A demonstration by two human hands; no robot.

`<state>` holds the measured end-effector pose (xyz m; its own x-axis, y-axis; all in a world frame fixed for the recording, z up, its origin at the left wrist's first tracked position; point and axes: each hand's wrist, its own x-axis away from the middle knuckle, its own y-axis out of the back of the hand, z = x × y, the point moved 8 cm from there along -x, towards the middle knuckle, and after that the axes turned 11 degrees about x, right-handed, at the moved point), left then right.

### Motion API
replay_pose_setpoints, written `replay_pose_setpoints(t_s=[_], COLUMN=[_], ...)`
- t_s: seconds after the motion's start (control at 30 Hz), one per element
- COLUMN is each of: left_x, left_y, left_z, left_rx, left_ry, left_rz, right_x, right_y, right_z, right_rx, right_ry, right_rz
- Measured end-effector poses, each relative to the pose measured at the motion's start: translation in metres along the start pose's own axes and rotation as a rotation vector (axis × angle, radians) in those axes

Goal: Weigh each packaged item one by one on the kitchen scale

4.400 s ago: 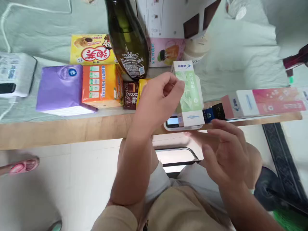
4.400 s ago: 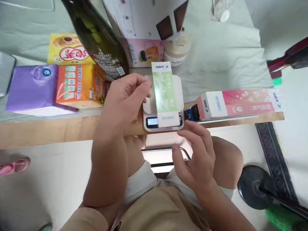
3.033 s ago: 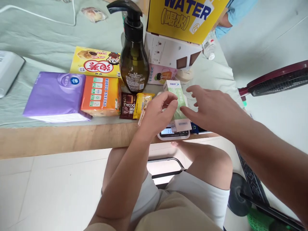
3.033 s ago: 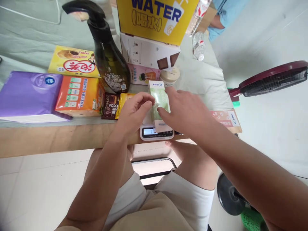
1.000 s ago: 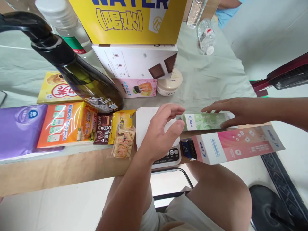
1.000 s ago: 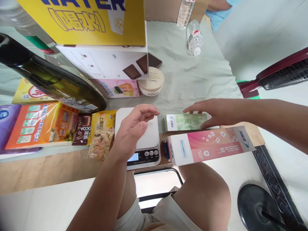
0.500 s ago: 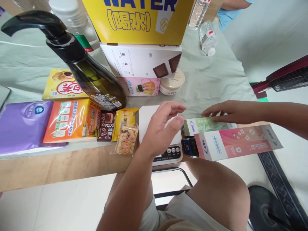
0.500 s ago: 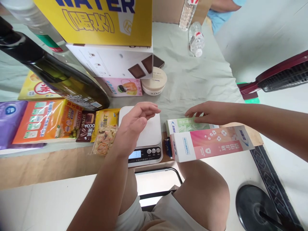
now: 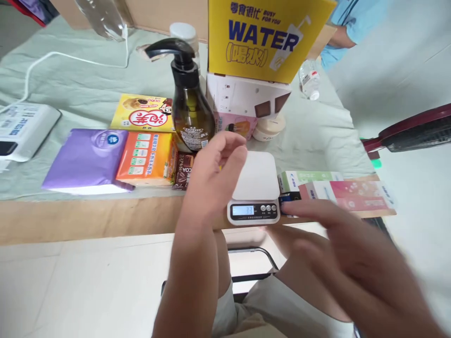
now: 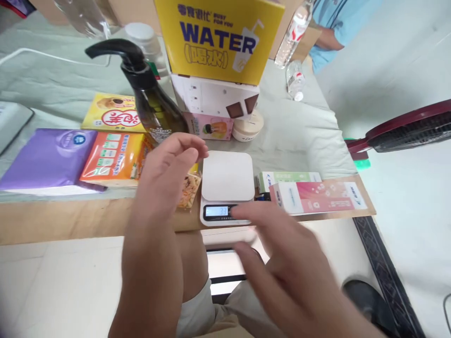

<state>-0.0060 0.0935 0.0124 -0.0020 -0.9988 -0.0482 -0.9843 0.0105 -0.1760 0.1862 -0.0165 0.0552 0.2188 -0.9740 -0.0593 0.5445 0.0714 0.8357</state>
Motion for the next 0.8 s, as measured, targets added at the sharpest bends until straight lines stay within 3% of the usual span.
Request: replay_pose_setpoints(t_s=[0.13, 0.2, 0.3, 0.6, 0.8], left_x=[0.018, 0.023, 0.026, 0.017, 0.016], left_y=[0.048, 0.063, 0.071, 0.060, 0.052], left_z=[-0.001, 0.005, 0.017, 0.032, 0.019], left_rx=[-0.342, -0.471, -0.572, -0.610, -0.491], left_ry=[0.158, 0.254, 0.394, 0.489, 0.322], left_rz=[-0.095, -0.090, -0.035, 0.142, 0.140], right_x=[-0.023, -0.042, -0.064, -0.075, -0.071], right_y=[-0.090, -0.116, -0.138, -0.142, -0.116], right_z=[0.033, 0.031, 0.020, 0.022, 0.031], right_rx=[0.204, 0.318, 0.420, 0.376, 0.293], right_ry=[0.125, 0.149, 0.125, 0.115, 0.179], right_rz=[0.024, 0.045, 0.108, 0.045, -0.130])
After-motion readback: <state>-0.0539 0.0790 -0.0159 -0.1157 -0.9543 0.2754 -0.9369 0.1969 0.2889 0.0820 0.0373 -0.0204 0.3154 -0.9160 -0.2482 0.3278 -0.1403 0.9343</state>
